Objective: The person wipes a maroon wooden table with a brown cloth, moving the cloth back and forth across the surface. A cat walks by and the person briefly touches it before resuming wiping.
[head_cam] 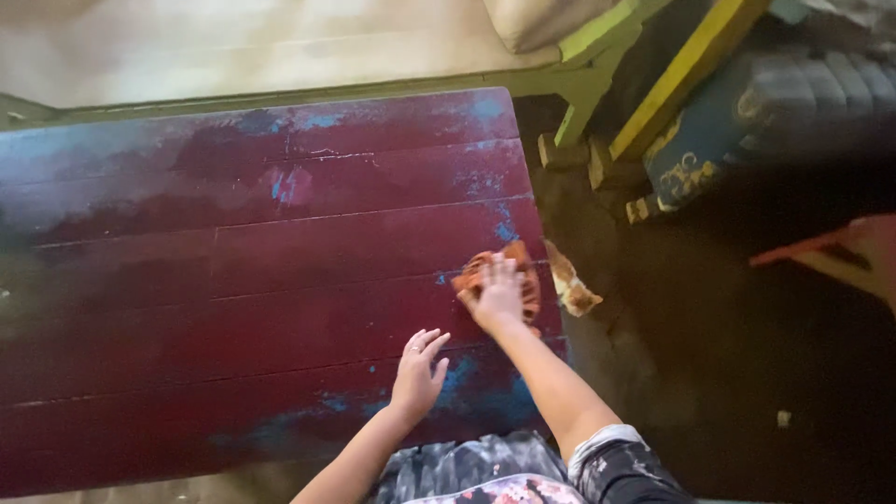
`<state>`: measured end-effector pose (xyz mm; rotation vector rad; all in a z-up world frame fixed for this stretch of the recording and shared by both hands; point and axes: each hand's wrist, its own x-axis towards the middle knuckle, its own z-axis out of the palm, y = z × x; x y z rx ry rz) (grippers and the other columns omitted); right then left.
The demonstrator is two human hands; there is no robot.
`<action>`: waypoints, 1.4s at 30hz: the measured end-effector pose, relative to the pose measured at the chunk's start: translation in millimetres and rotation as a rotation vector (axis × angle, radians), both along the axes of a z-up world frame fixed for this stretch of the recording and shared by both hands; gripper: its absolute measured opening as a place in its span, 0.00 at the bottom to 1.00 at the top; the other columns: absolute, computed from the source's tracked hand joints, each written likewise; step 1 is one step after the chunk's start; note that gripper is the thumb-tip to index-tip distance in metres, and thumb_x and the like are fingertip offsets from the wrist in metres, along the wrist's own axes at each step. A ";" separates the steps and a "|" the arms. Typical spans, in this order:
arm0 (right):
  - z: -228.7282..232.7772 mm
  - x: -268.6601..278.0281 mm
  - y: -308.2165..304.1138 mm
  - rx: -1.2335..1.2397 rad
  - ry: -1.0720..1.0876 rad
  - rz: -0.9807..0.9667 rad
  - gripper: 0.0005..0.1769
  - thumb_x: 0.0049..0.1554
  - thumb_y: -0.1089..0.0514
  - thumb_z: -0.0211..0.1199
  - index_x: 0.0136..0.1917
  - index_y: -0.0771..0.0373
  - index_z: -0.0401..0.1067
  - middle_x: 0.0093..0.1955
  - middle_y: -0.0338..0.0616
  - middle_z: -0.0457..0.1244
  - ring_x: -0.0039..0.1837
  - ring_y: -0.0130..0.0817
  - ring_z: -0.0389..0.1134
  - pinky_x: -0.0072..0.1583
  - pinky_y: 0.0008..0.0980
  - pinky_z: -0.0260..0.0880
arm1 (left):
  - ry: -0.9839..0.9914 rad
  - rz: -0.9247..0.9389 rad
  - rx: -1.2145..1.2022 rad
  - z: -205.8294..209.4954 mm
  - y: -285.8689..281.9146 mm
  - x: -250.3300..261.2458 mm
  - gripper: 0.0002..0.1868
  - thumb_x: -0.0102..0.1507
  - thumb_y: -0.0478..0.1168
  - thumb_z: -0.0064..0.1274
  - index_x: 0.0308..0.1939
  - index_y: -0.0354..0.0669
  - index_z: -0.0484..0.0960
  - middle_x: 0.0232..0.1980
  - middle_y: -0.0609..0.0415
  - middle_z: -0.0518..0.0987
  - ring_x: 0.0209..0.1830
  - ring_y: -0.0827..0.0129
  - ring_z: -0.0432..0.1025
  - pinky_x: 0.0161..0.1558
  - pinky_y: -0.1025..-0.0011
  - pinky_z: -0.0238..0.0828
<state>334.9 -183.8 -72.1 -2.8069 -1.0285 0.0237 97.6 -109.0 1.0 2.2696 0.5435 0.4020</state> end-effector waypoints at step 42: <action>59.4 72.6 -74.9 0.322 -0.394 0.426 0.15 0.58 0.56 0.55 0.55 0.42 0.76 0.45 0.29 0.60 0.45 0.30 0.63 0.44 0.33 0.65 | 0.085 0.261 0.035 -30.1 33.1 93.8 0.08 0.57 0.37 0.50 0.35 0.57 0.83 0.33 0.50 0.78 0.42 0.49 0.76 0.49 0.54 0.74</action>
